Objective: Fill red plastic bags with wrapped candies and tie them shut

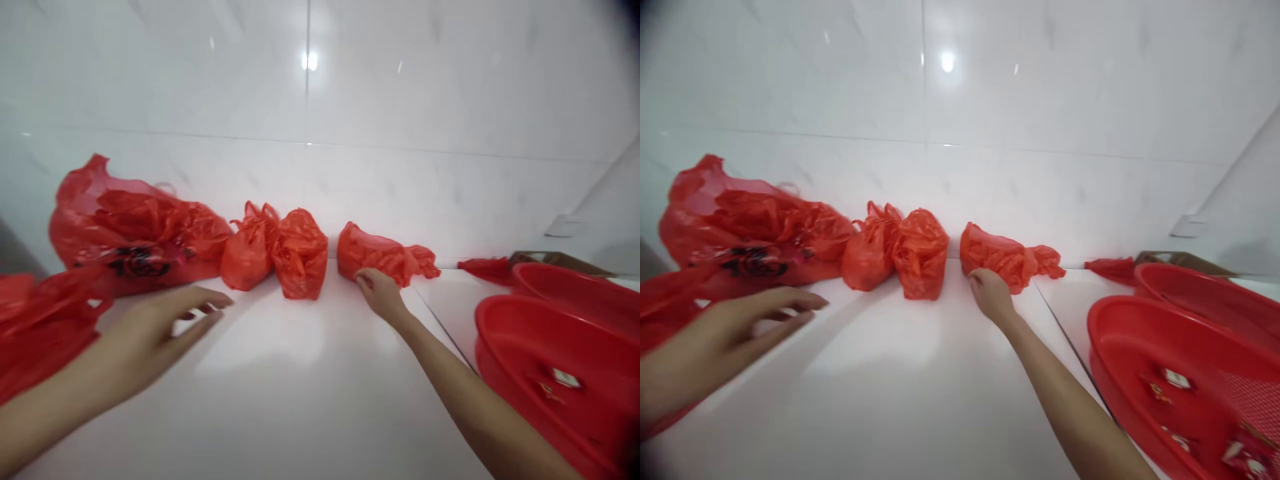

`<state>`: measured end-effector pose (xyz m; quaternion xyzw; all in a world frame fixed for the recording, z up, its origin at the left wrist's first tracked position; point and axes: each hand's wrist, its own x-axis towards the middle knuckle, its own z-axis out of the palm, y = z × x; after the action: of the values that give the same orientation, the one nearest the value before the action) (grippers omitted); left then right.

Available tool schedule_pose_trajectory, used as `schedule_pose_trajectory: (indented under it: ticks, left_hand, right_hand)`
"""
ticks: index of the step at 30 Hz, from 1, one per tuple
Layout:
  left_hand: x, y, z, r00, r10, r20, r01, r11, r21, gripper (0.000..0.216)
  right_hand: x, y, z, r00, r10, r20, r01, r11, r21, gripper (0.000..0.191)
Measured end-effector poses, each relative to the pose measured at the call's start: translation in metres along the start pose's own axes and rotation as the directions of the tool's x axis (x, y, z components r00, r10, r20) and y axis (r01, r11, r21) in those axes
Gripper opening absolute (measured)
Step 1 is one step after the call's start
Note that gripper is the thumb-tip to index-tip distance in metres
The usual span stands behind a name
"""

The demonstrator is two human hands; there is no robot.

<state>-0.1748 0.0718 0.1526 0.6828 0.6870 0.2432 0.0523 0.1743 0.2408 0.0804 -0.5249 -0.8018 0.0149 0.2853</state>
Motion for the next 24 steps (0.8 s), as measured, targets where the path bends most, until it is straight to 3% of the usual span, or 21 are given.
schedule_pose_trajectory:
  ticks: [3, 6, 8, 11, 14, 17, 20, 22, 24]
  left_hand:
    - [0.032, 0.063, 0.059, 0.955, 0.273, 0.117, -0.263, 0.960, -0.093, 0.026]
    - [0.053, 0.107, 0.114, 0.889, 0.413, 0.196, -0.389, 0.909, -0.151, 0.024]
    - [0.068, 0.133, 0.148, 0.853, 0.499, 0.154, -0.474, 0.864, -0.172, 0.027]
    - [0.102, 0.169, 0.193, 0.827, 0.563, 0.006, -0.561, 0.825, -0.065, 0.046]
    - [0.144, 0.197, 0.229, 0.878, 0.473, -0.074, -0.469, 0.881, 0.063, 0.071]
    - [0.181, 0.214, 0.257, 0.927, 0.364, -0.092, -0.359, 0.931, 0.071, 0.079]
    - [0.203, 0.222, 0.273, 0.939, 0.331, -0.094, -0.329, 0.944, 0.033, 0.070]
    - [0.208, 0.227, 0.272, 0.940, 0.330, -0.089, -0.332, 0.943, -0.007, 0.064]
    - [0.206, 0.229, 0.261, 0.930, 0.356, -0.088, -0.362, 0.930, -0.070, 0.058]
  right_hand:
    - [0.045, 0.041, -0.015, 0.984, 0.160, -0.077, -0.166, 0.982, -0.086, 0.037]
    - [0.065, 0.067, -0.013, 0.958, 0.284, -0.045, -0.288, 0.947, -0.141, 0.043]
    - [0.068, 0.076, -0.007, 0.946, 0.325, 0.015, -0.319, 0.935, -0.155, 0.048]
    - [0.067, 0.083, -0.005, 0.955, 0.281, 0.094, -0.270, 0.956, -0.117, 0.018]
    - [0.070, 0.086, -0.022, 0.975, 0.205, 0.083, -0.202, 0.979, -0.035, 0.006]
    - [0.082, 0.089, -0.060, 0.976, 0.204, -0.079, -0.201, 0.979, 0.043, 0.016]
    - [0.093, 0.092, -0.105, 0.913, 0.258, -0.316, -0.232, 0.966, 0.116, 0.039]
    - [0.096, 0.092, -0.130, 0.867, 0.275, -0.416, -0.210, 0.958, 0.196, 0.046]
    - [0.092, 0.091, -0.147, 0.857, 0.273, -0.437, -0.118, 0.929, 0.350, 0.040]
